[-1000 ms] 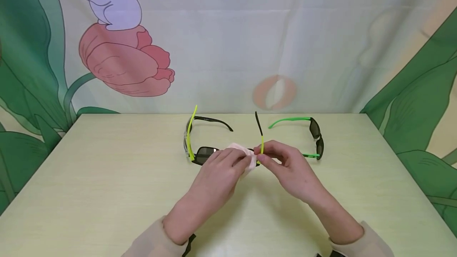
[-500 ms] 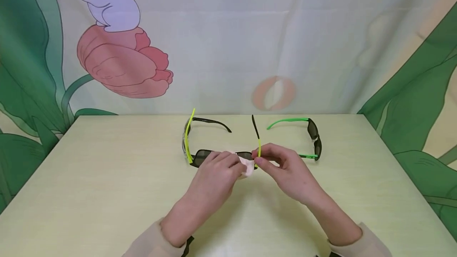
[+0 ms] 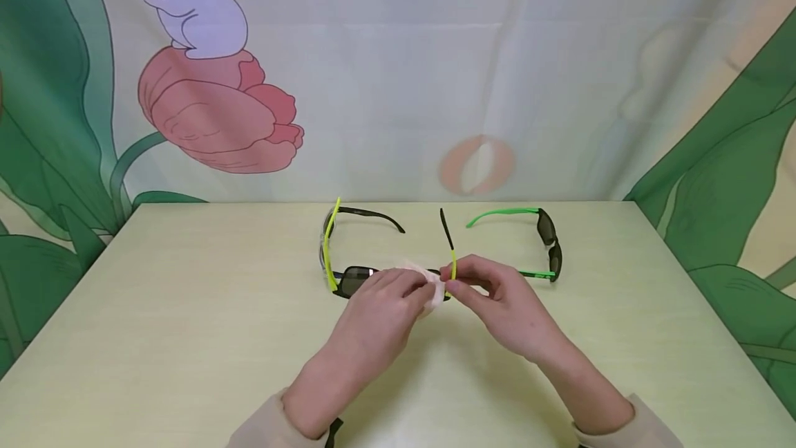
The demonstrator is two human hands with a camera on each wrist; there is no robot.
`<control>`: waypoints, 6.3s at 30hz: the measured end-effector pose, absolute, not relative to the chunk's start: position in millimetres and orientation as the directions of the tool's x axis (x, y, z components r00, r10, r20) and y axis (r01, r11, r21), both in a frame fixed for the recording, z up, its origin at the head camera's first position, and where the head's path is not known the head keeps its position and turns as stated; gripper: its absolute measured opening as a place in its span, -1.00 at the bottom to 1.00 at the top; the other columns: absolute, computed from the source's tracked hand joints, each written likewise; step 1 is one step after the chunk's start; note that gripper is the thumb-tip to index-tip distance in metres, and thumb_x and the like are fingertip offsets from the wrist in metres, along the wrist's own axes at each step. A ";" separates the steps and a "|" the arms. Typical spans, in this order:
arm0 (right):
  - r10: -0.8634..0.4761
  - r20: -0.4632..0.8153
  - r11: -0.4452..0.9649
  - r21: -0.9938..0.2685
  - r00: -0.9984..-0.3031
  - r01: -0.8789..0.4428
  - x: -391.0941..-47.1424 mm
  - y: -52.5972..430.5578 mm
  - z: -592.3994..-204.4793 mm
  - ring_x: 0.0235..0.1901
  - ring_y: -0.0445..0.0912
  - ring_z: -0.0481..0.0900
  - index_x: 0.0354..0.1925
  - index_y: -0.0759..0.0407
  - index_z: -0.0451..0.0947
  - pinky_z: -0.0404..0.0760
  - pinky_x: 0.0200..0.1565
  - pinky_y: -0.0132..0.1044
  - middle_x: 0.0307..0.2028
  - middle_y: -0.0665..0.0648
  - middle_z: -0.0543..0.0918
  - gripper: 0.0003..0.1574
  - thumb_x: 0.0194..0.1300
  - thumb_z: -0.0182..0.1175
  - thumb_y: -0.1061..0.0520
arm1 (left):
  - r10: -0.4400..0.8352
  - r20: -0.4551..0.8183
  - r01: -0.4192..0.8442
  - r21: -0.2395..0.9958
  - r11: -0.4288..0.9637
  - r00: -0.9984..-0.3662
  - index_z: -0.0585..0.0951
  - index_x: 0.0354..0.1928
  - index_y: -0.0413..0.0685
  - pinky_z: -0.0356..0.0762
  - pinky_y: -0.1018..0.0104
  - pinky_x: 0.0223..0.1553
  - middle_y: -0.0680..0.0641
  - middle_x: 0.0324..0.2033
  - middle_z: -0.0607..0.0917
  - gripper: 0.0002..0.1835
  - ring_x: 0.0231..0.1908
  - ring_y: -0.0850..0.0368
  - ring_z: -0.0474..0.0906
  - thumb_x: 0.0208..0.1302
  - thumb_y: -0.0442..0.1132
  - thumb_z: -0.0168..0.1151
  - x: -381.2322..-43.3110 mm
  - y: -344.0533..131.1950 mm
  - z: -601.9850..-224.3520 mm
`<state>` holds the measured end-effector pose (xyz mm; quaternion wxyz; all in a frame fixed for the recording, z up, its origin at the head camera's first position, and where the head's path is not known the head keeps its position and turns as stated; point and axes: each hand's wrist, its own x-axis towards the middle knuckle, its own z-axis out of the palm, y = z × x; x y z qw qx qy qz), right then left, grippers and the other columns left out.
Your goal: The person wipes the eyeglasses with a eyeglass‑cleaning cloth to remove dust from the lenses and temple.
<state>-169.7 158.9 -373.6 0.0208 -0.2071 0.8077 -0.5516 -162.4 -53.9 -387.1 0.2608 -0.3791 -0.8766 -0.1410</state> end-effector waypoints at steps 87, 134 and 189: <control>-0.305 0.255 0.467 -0.800 -0.918 -0.377 -171.2 169.8 -369.3 -0.04 -0.13 0.67 -0.09 0.01 0.61 0.65 0.02 -0.07 -0.10 -0.03 0.72 -0.91 0.56 0.16 0.09 | 0.470 0.568 0.477 -0.149 0.866 -0.676 0.71 -0.39 -0.23 0.64 0.28 -0.25 -0.09 -0.39 0.69 -0.70 -0.28 0.02 0.64 -0.20 -0.60 0.58 -158.4 -65.2 -386.8; -0.307 0.250 0.520 -0.764 -0.918 -0.382 -173.5 176.7 -369.7 -0.06 -0.08 0.67 -0.10 0.02 0.58 0.63 0.02 -0.02 -0.13 -0.02 0.72 -0.90 0.59 0.12 0.13 | 0.591 0.477 0.538 -0.260 0.802 -0.651 0.66 -0.28 -0.19 0.64 0.25 -0.22 -0.09 -0.37 0.62 -0.70 -0.28 0.02 0.61 -0.07 -0.54 0.54 -162.7 -61.8 -396.4; -0.235 0.033 0.369 -0.922 -0.971 -0.120 -200.1 193.4 -364.4 0.18 0.09 0.59 0.44 0.31 0.29 0.61 0.16 -0.15 0.24 0.26 0.52 -0.19 0.50 0.23 -0.15 | 0.763 0.506 0.680 -0.394 0.619 -0.402 0.60 -0.21 -0.14 0.42 0.35 -0.29 0.00 -0.30 0.62 -0.89 -0.28 0.11 0.51 0.24 -0.41 0.29 -142.6 -58.6 -396.9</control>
